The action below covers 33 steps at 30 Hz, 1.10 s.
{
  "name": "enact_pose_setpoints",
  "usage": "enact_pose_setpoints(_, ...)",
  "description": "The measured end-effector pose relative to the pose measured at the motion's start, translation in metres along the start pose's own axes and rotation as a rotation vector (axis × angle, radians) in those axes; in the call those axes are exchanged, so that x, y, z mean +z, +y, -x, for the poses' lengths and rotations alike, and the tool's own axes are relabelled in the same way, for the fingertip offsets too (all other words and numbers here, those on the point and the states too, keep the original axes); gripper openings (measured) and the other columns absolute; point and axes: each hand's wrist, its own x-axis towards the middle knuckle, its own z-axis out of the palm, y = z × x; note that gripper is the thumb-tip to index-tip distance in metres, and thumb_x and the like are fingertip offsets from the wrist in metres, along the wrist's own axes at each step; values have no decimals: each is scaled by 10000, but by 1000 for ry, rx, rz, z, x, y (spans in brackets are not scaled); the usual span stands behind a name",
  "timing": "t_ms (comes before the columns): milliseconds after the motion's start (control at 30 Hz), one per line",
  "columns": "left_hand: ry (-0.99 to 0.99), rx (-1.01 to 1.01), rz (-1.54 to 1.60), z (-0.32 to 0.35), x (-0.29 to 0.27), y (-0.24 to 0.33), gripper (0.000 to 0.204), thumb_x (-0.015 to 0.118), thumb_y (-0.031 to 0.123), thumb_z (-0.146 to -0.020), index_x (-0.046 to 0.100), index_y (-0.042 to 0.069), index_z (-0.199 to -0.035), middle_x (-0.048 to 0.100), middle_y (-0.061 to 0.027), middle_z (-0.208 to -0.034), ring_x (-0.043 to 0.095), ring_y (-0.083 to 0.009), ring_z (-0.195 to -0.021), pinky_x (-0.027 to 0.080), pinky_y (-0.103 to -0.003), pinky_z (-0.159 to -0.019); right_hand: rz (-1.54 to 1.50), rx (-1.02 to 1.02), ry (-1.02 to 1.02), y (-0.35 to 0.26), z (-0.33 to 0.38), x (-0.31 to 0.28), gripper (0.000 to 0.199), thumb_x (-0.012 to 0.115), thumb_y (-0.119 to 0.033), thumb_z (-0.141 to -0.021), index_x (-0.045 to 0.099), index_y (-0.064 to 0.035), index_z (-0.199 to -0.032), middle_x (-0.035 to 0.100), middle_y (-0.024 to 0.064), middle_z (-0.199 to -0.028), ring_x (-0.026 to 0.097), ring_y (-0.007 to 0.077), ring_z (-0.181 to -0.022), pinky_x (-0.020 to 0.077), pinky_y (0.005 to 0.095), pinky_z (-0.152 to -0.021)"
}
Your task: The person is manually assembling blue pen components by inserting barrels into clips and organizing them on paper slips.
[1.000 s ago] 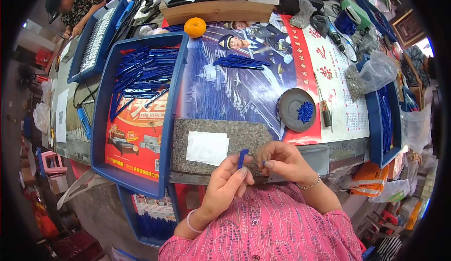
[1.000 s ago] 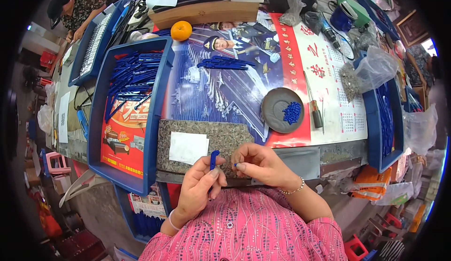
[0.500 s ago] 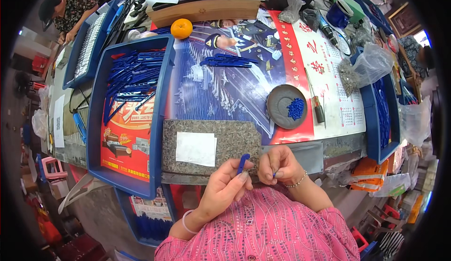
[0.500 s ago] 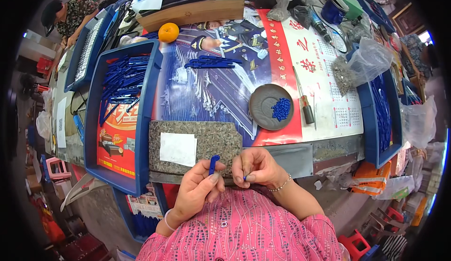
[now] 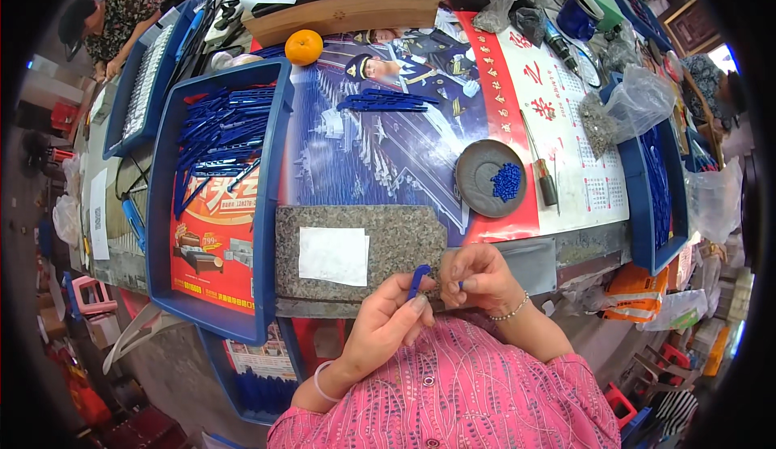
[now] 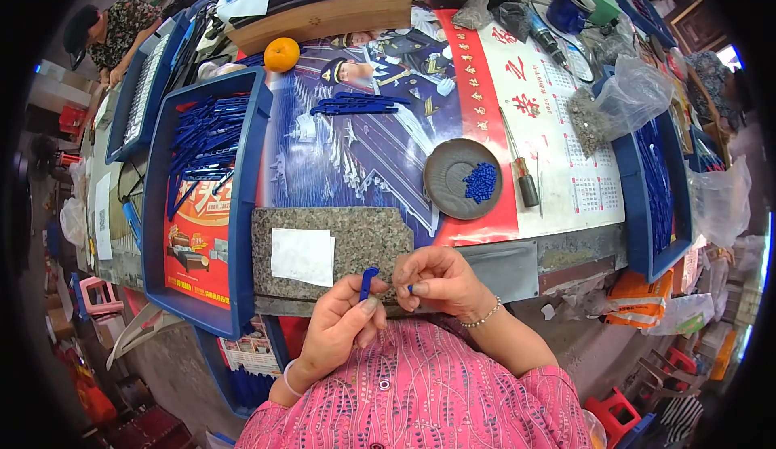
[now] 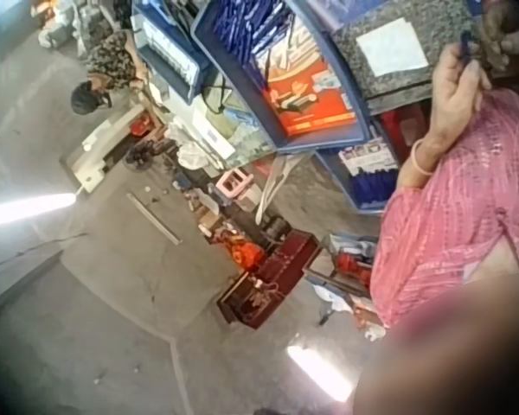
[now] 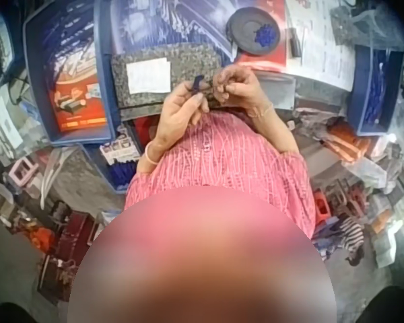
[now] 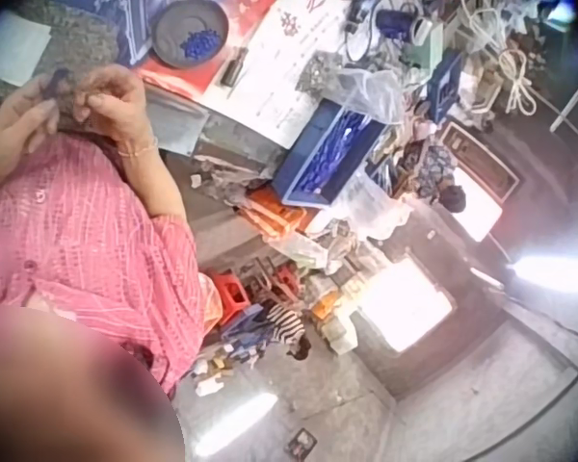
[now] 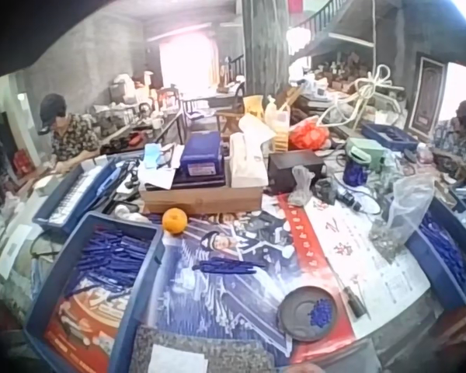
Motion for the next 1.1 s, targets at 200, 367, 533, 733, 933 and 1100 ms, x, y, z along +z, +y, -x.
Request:
enact_pose_setpoints(200,5,-6,11,-1,-3,-1,235,441,91,-945,476,-10,-1155,575,-65,-763,427,-53,-499,340,-174,-470,-65,28,141,4,-2,2,133,616,-54,-830,560,-20,-946,536,115,-829,524,167,-645,452,274,-576)
enact_pose_setpoints(367,8,-9,56,-1,-6,-2,224,435,94,-947,478,-9,-1142,572,-66,-756,426,-58,-493,335,-175,-462,-231,77,190,6,-3,6,123,625,-100,-844,558,-42,-929,520,71,-808,490,108,-621,438,238,-552)
enact_pose_setpoints(533,5,2,65,-2,-7,-2,225,433,89,-944,475,-4,-1144,568,-65,-751,419,-60,-488,326,-177,-455,-294,74,214,9,-3,3,127,616,-117,-857,565,-42,-946,518,60,-815,479,85,-634,435,225,-551)
enact_pose_setpoints(733,12,0,67,-3,-8,-5,226,430,92,-945,473,3,-1148,568,-60,-753,420,-58,-489,317,-176,-451,-292,77,213,10,-3,3,129,612,-115,-859,574,-36,-954,523,67,-827,483,88,-641,442,225,-553)
enact_pose_setpoints(933,17,-1,56,-5,-8,-5,228,427,99,-946,473,12,-1152,569,-57,-760,426,-58,-491,318,-177,-450,-236,82,242,9,-2,2,117,624,-96,-843,579,-31,-929,547,90,-836,509,93,-637,456,227,-546)
enact_pose_setpoints(1100,21,-11,53,-7,-8,-7,236,421,100,-947,468,17,-1163,570,-58,-765,437,-62,-499,328,-179,-458,-193,74,276,8,-3,2,115,637,-82,-829,577,-29,-912,565,108,-840,542,96,-638,474,228,-545)
